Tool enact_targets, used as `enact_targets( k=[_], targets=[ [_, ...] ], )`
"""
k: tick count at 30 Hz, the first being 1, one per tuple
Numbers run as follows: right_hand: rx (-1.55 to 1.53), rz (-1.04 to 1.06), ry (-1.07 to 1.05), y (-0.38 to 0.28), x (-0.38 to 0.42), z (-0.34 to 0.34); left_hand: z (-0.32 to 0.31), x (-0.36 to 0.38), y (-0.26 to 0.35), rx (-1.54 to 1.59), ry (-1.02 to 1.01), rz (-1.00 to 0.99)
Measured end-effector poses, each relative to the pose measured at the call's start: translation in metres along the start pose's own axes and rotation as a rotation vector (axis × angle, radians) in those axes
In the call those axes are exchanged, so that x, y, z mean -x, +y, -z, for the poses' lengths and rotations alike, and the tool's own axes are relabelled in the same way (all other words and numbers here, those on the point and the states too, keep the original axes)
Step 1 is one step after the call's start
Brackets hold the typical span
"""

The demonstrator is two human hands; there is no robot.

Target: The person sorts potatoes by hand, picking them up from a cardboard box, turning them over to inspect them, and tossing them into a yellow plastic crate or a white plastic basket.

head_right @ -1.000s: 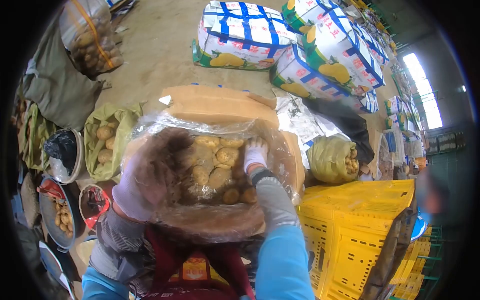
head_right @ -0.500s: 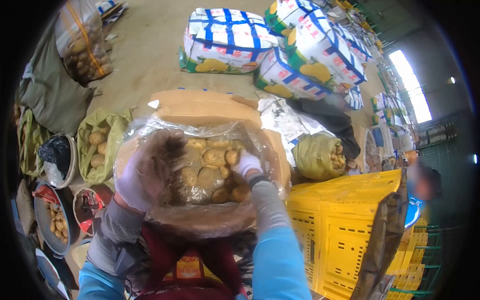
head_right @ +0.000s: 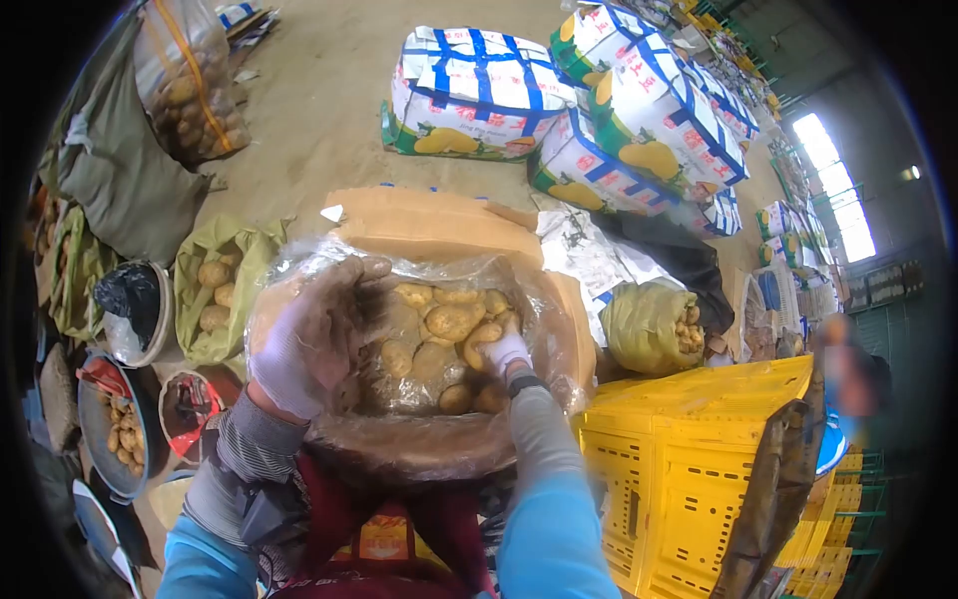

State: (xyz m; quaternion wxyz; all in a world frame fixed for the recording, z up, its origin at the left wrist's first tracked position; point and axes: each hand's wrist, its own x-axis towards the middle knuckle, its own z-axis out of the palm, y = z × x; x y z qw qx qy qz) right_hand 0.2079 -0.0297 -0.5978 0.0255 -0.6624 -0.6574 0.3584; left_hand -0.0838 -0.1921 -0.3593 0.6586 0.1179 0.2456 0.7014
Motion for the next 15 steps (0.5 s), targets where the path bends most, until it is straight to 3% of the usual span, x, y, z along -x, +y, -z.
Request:
enact_targets(
  k=[2, 5, 6, 9, 10, 12, 14, 15],
  targets=[
    [-0.434, 0.086, -0.116, -0.001, 0.005, 0.013, 0.0, 0.0, -0.007, -0.019, 0.057, 0.07],
    [-0.787, 0.252, -0.262, -0.083, 0.078, 0.077, 0.006, 0.002, -0.029, -0.086, 0.079, 0.046],
    [-0.851, 0.316, -0.29, -0.102, 0.101, 0.091, 0.008, 0.004, -0.038, -0.163, 0.226, 0.104],
    [-0.931, 0.528, -0.322, -0.138, 0.154, 0.117, 0.006, 0.011, -0.051, -0.008, 0.057, 0.572],
    [-0.892, 0.604, -0.292, -0.142, 0.168, 0.117, 0.013, 0.009, -0.06, 0.192, -0.071, 0.7],
    [-0.794, 0.727, -0.167, -0.162, 0.207, 0.117, 0.004, 0.02, -0.068, -0.654, -0.425, -0.048],
    [-0.83, 0.724, 0.014, -0.164, 0.216, 0.103, -0.014, 0.033, -0.059, -1.2, -0.437, -0.506],
    [-0.851, 0.716, 0.102, -0.163, 0.218, 0.097, -0.012, 0.032, -0.061, -1.21, -0.431, -0.519]
  ],
)
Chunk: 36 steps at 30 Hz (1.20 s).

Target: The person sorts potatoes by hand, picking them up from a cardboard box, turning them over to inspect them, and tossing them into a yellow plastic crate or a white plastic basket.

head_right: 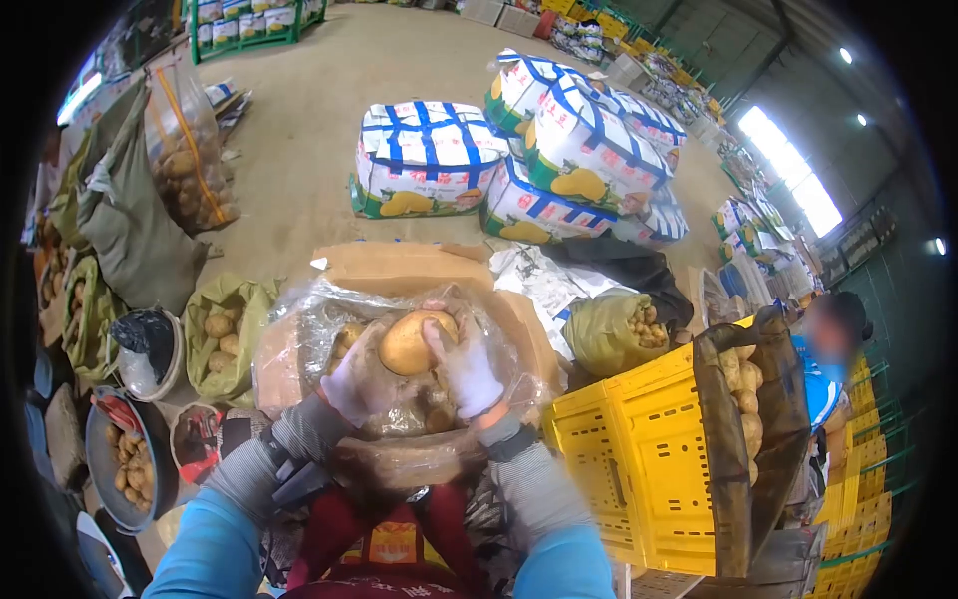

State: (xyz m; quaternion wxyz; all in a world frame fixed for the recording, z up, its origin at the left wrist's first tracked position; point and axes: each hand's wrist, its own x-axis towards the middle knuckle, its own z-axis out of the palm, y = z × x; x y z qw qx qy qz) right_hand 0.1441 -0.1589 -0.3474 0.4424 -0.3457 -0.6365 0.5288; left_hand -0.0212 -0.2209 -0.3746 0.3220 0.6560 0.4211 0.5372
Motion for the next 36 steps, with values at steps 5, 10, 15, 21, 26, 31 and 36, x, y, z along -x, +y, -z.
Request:
enact_targets(
  k=[5, 10, 15, 21, 26, 31, 36],
  targets=[
    [0.485, 0.443, -0.069, 0.045, -0.011, 0.016, 0.001, 0.0, -0.041, 0.4, 0.017, 0.176],
    [-0.967, -0.468, -0.088, 0.028, -0.019, 0.004, 0.028, -0.025, 0.021, 0.826, 0.224, 0.526],
    [-0.664, -0.271, -0.124, 0.015, -0.018, -0.007, 0.036, -0.026, 0.014, 0.64, 0.188, 0.41],
    [-0.721, -0.324, -0.244, 0.009, -0.018, 0.003, 0.035, -0.03, 0.015, 0.55, 0.099, 0.326],
    [0.077, 0.052, -0.1, 0.018, -0.012, -0.003, 0.032, -0.029, 0.008, 1.051, 0.172, 0.576],
    [0.658, 0.372, -0.191, 0.005, -0.014, 0.017, 0.036, -0.02, 0.011, 0.926, 0.088, 0.661],
    [-0.619, -0.431, -0.108, 0.014, -0.013, 0.004, 0.035, -0.021, 0.013, 0.775, 0.111, 0.54]
  ],
)
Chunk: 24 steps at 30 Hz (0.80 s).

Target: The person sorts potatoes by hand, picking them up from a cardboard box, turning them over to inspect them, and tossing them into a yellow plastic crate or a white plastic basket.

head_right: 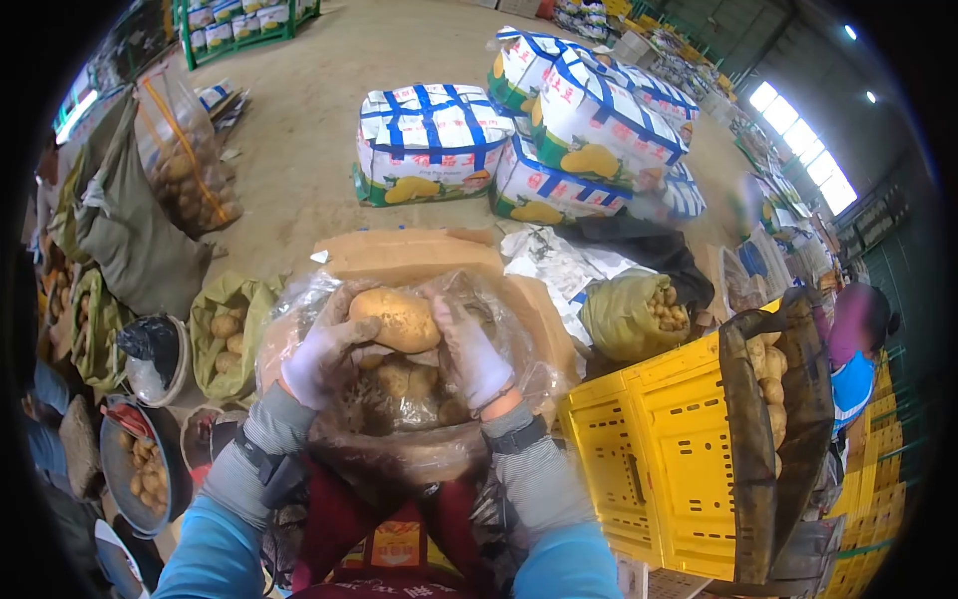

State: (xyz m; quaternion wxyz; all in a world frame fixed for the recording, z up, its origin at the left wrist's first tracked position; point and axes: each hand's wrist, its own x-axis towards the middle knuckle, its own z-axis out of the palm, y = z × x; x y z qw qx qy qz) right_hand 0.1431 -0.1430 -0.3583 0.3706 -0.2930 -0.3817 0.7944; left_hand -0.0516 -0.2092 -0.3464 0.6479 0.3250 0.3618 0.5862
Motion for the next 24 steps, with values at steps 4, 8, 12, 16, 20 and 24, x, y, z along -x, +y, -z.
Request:
enact_targets(
  k=[4, 8, 12, 16, 20, 24],
  targets=[
    [-0.114, -0.229, -0.171, -0.003, 0.009, -0.001, 0.027, -0.01, -0.003, -0.939, -0.184, -0.666],
    [-0.249, -0.075, -0.057, -0.029, 0.041, -0.002, 0.009, -0.011, -0.002, 0.197, -0.125, -0.149],
    [-0.524, 0.425, 0.018, -0.094, 0.127, 0.017, 0.03, -0.011, -0.011, 0.151, -0.182, -0.167],
    [-0.634, 1.049, -0.075, -0.188, 0.219, 0.035, 0.027, -0.003, -0.011, 0.131, -0.149, -0.158],
    [-0.756, 1.058, 0.174, -0.222, 0.27, 0.077, 0.025, -0.001, -0.013, 0.086, -0.074, -0.234],
    [-0.299, 0.84, 0.284, -0.179, 0.22, 0.068, 0.059, -0.009, -0.022, 0.222, -0.112, -0.131]
  ],
)
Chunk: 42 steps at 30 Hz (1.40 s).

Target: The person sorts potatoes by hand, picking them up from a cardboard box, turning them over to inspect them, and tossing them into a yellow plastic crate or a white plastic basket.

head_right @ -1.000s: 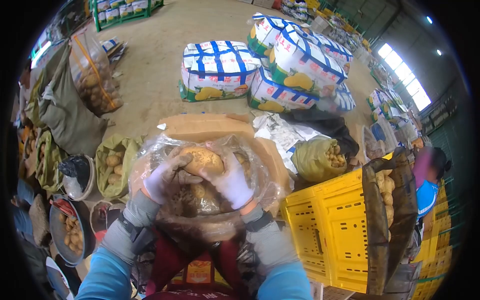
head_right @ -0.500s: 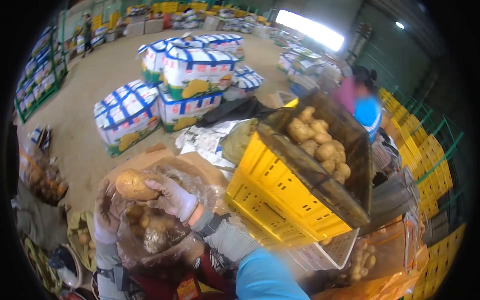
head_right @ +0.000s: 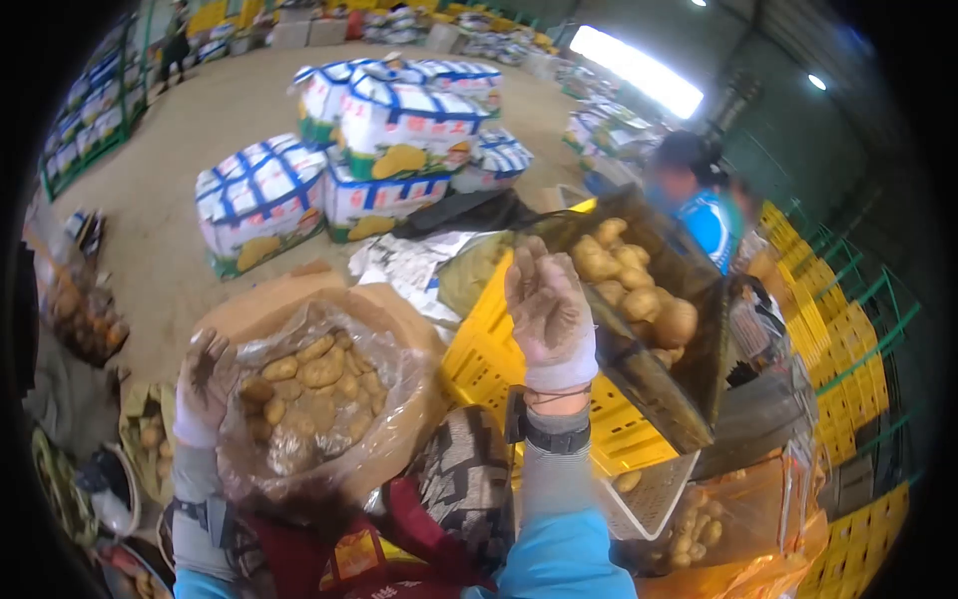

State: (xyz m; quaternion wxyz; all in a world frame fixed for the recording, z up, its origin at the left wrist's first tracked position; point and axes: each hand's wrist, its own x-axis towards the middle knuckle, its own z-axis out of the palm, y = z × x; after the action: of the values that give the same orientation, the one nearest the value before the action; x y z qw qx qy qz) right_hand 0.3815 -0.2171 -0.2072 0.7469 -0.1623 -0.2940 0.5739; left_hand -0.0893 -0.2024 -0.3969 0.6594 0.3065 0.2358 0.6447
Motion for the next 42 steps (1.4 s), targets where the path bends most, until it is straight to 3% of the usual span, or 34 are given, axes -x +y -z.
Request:
enact_targets(
  k=[1, 3, 4, 5, 7, 8, 9, 10, 12, 14, 16, 18, 20, 21, 25, 28, 33, 34, 39, 42],
  targets=[
    [0.045, -0.077, -0.089, 0.034, -0.001, 0.005, -0.011, 0.002, 0.002, -0.002, 0.091, -0.033],
    [0.29, -0.267, -0.069, 0.112, 0.001, -0.007, -0.009, 0.002, 0.007, 0.049, 0.106, -0.05],
    [0.486, -0.494, -0.085, 0.146, 0.0, -0.006, -0.007, 0.004, 0.011, 0.06, 0.124, -0.053],
    [0.771, -0.625, -0.221, 0.184, 0.005, -0.002, -0.007, 0.003, 0.015, 0.077, 0.13, -0.057],
    [1.146, -1.137, -0.511, 0.26, 0.012, 0.009, -0.015, 0.004, 0.023, 0.091, 0.197, -0.041],
    [1.342, -1.212, -0.703, 0.288, 0.021, 0.016, -0.017, 0.005, 0.026, 0.127, 0.205, -0.038],
    [1.708, -1.069, -1.168, 0.337, 0.019, 0.061, -0.017, 0.004, 0.029, 0.162, 0.214, -0.036],
    [1.918, -0.817, -1.419, 0.363, 0.025, 0.089, -0.017, 0.004, 0.032, 0.197, 0.224, -0.034],
    [2.239, -0.873, -1.327, 0.408, 0.007, 0.113, -0.016, 0.003, 0.038, 0.211, 0.289, -0.03],
    [2.335, -0.671, -0.826, 0.441, -0.022, 0.138, -0.015, 0.002, 0.044, 0.205, 0.331, -0.021],
    [2.416, -0.448, -0.619, 0.463, -0.049, 0.178, -0.015, 0.001, 0.05, 0.181, 0.349, 0.009],
    [2.397, -0.553, -0.549, 0.48, -0.075, 0.223, -0.011, 0.004, 0.053, 0.148, 0.347, 0.055],
    [2.502, -0.429, -0.617, 0.49, -0.087, 0.257, -0.006, 0.008, 0.051, 0.214, 0.322, 0.071],
    [2.496, -0.453, -0.682, 0.49, -0.09, 0.257, -0.011, 0.005, 0.049, 0.212, 0.463, 0.068],
    [2.576, -0.184, -0.651, 0.496, -0.093, 0.269, -0.002, -0.003, 0.04, 0.277, 0.381, 0.057],
    [2.582, -0.257, -0.623, 0.5, -0.095, 0.271, -0.002, -0.007, 0.035, 0.264, 0.344, 0.072],
    [2.557, -0.203, -0.709, 0.51, -0.101, 0.287, -0.009, -0.008, 0.032, 0.258, 0.388, 0.103],
    [2.514, -0.221, -0.715, 0.506, -0.1, 0.286, -0.01, -0.007, 0.032, 0.27, 0.396, 0.104],
    [2.321, -0.746, -0.687, 0.463, -0.113, 0.21, -0.015, -0.011, 0.028, 0.308, 0.422, 0.087],
    [1.95, -0.745, -0.423, 0.454, -0.093, 0.24, -0.016, -0.012, 0.028, 0.324, 0.37, 0.109]
  ],
)
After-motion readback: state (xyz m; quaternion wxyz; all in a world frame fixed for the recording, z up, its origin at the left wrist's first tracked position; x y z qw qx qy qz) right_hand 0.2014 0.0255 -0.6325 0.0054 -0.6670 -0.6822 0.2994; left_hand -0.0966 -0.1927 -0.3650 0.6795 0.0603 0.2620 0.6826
